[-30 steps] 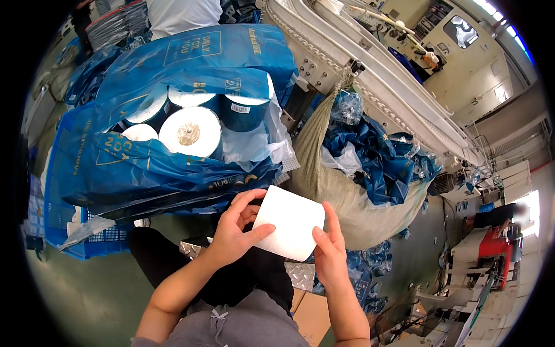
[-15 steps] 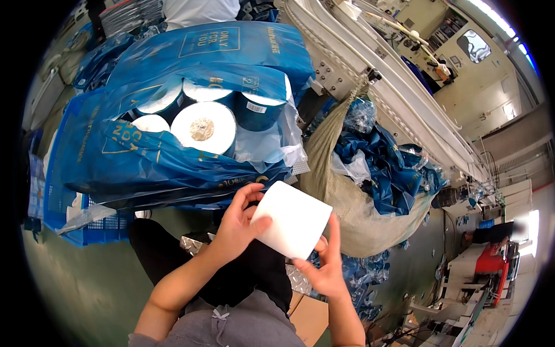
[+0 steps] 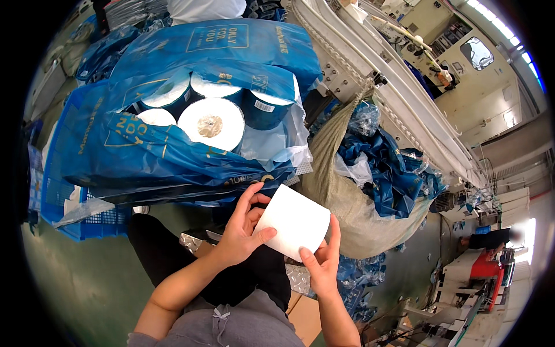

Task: The person takes individual white paper rolls, places them into a blue plastic bag, and arranges the bag on their lap before continuing.

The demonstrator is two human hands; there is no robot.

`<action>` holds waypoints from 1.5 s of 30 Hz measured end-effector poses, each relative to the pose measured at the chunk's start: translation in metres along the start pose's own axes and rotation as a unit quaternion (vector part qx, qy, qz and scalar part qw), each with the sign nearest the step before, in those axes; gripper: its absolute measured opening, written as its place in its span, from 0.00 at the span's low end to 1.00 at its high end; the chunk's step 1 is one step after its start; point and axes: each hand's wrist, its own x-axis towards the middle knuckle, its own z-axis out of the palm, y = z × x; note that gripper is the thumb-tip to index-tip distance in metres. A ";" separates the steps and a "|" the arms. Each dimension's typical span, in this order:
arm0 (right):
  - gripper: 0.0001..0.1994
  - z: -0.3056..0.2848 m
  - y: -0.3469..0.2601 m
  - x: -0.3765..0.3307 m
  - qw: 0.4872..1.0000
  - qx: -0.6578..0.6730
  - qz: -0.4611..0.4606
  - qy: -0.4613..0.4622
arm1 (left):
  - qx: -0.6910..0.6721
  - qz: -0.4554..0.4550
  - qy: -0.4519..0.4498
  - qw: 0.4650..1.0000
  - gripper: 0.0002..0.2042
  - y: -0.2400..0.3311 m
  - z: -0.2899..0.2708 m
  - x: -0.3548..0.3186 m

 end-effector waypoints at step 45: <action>0.42 -0.082 -0.060 0.092 0.986 0.095 -0.140 0.011 | 0.532 0.333 -0.054 0.777 0.22 0.000 0.019 0.027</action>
